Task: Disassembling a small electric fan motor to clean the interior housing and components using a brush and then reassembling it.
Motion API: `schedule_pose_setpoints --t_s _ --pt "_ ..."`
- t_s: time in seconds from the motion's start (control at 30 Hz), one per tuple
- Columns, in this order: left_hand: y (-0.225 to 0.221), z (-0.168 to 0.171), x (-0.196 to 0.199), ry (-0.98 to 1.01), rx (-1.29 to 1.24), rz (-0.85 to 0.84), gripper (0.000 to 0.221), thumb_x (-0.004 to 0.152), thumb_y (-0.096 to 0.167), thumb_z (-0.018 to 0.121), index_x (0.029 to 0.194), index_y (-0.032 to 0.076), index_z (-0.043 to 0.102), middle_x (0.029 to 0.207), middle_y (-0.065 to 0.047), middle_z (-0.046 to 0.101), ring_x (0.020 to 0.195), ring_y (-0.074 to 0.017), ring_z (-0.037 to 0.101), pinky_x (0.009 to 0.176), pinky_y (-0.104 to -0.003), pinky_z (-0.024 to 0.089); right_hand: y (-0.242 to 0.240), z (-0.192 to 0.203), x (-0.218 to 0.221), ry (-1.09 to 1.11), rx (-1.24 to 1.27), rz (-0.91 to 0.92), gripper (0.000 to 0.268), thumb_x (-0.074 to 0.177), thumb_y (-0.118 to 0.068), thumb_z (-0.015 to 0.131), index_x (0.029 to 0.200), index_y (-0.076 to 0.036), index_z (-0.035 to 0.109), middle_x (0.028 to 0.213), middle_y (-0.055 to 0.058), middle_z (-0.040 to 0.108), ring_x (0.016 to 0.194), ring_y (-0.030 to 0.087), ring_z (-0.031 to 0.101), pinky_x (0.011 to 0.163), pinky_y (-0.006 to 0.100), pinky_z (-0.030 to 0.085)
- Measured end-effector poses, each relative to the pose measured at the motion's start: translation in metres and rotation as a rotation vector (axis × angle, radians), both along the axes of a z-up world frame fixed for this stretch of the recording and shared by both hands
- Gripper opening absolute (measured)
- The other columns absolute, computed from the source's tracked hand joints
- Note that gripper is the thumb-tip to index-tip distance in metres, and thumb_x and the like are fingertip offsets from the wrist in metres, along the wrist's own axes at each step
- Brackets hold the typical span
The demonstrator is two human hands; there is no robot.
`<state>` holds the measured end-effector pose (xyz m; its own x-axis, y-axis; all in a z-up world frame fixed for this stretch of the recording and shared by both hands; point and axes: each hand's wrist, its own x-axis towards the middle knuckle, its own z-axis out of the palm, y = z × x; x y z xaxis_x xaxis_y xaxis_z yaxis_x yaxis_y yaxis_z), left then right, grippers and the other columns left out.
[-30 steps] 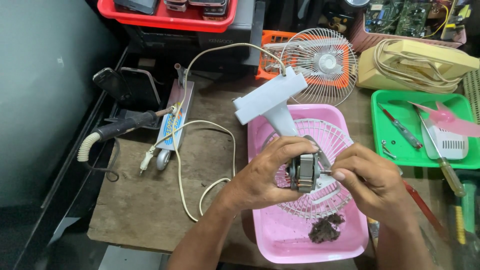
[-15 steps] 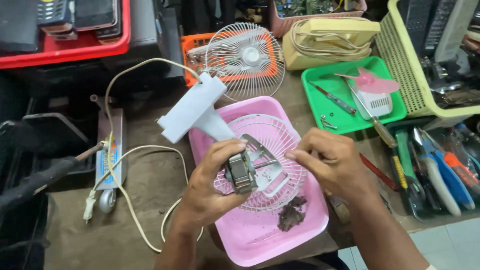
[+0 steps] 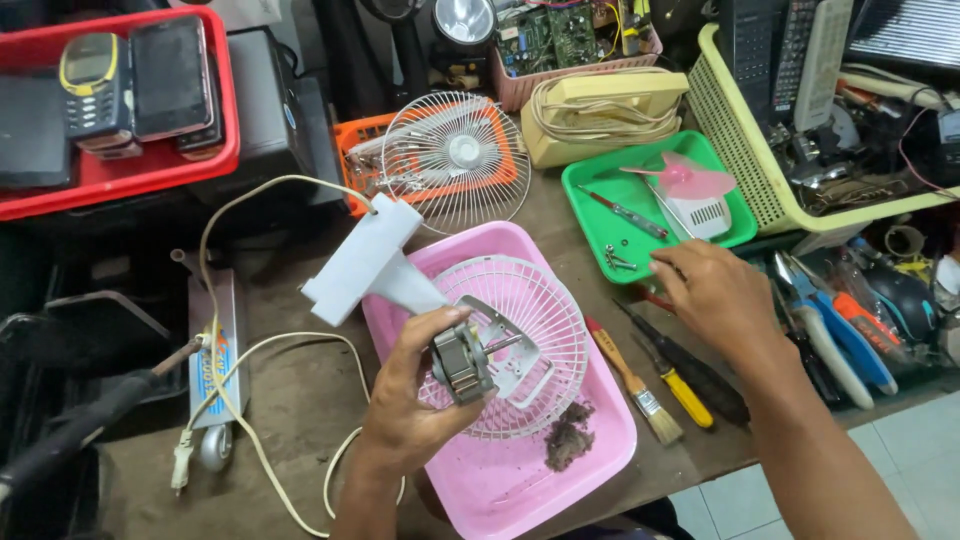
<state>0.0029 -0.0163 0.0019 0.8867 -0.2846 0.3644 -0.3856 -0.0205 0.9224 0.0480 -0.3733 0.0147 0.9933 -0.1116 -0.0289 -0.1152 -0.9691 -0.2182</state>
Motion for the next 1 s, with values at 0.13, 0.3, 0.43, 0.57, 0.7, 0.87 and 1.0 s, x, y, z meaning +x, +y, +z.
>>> schedule_pose_setpoints --t_s 0.13,0.3,0.43,0.57,0.7,0.87,1.0 --pt "0.000 0.004 0.002 -0.021 -0.054 -0.023 0.076 0.078 0.007 0.087 0.143 0.008 0.048 0.140 -0.013 0.057 0.136 -0.0265 0.055 0.116 -0.035 0.048 -0.018 -0.028 0.049 -0.032 -0.310 0.135 0.026 0.103 -0.030 0.052 0.110 -0.015 0.072 0.108 0.008 0.072 0.105 0.036 0.068 0.069 0.055 0.055" --pt "0.009 0.005 0.000 -0.045 -0.045 -0.025 0.074 0.081 0.012 0.088 0.144 0.009 0.048 0.142 -0.015 0.055 0.139 -0.0294 0.053 0.122 -0.040 0.044 -0.026 -0.065 0.079 0.046 -0.531 0.216 0.018 0.096 -0.014 0.051 0.099 -0.009 0.069 0.095 0.016 0.072 0.090 0.043 0.072 0.057 0.055 0.056" --pt "0.011 0.004 -0.001 -0.100 0.010 -0.015 0.072 0.084 0.018 0.086 0.144 0.013 0.048 0.144 -0.013 0.057 0.139 -0.0299 0.053 0.123 -0.044 0.041 -0.033 -0.074 0.081 0.023 -0.564 0.177 0.019 0.093 -0.014 0.052 0.096 -0.010 0.070 0.091 0.012 0.072 0.089 0.041 0.072 0.052 0.052 0.054" --pt "0.013 0.007 -0.001 -0.103 0.016 -0.023 0.070 0.084 0.016 0.085 0.144 0.014 0.048 0.143 -0.014 0.057 0.137 -0.0290 0.053 0.121 -0.042 0.042 -0.032 -0.054 0.059 -0.095 -0.564 0.154 0.024 0.099 -0.031 0.053 0.096 -0.013 0.069 0.100 0.006 0.074 0.100 0.033 0.068 0.060 0.048 0.057" --pt "0.013 0.006 -0.002 -0.110 0.031 -0.019 0.071 0.083 0.015 0.085 0.144 0.014 0.048 0.143 -0.013 0.057 0.137 -0.0290 0.054 0.122 -0.043 0.039 0.005 0.014 0.016 0.077 -0.358 0.003 0.045 0.102 -0.039 0.049 0.134 -0.017 0.072 0.132 0.009 0.073 0.122 0.033 0.065 0.087 0.052 0.057" --pt "0.013 0.007 0.002 -0.135 0.033 -0.047 0.069 0.086 0.013 0.083 0.144 0.012 0.047 0.142 -0.015 0.056 0.138 -0.0312 0.055 0.123 -0.046 0.042 0.017 0.030 -0.037 -0.121 0.849 -0.303 0.024 0.119 -0.009 0.040 0.127 -0.003 0.061 0.078 0.016 0.053 0.069 0.020 0.054 0.059 0.033 0.053" --pt "0.012 0.004 0.002 -0.143 0.037 -0.048 0.068 0.086 0.014 0.082 0.144 0.011 0.047 0.143 -0.015 0.056 0.137 -0.0311 0.055 0.122 -0.047 0.041 -0.005 0.006 -0.054 -0.256 1.110 -0.154 0.024 0.115 -0.008 0.057 0.135 0.006 0.056 0.090 0.016 0.059 0.078 0.019 0.064 0.056 0.024 0.056"
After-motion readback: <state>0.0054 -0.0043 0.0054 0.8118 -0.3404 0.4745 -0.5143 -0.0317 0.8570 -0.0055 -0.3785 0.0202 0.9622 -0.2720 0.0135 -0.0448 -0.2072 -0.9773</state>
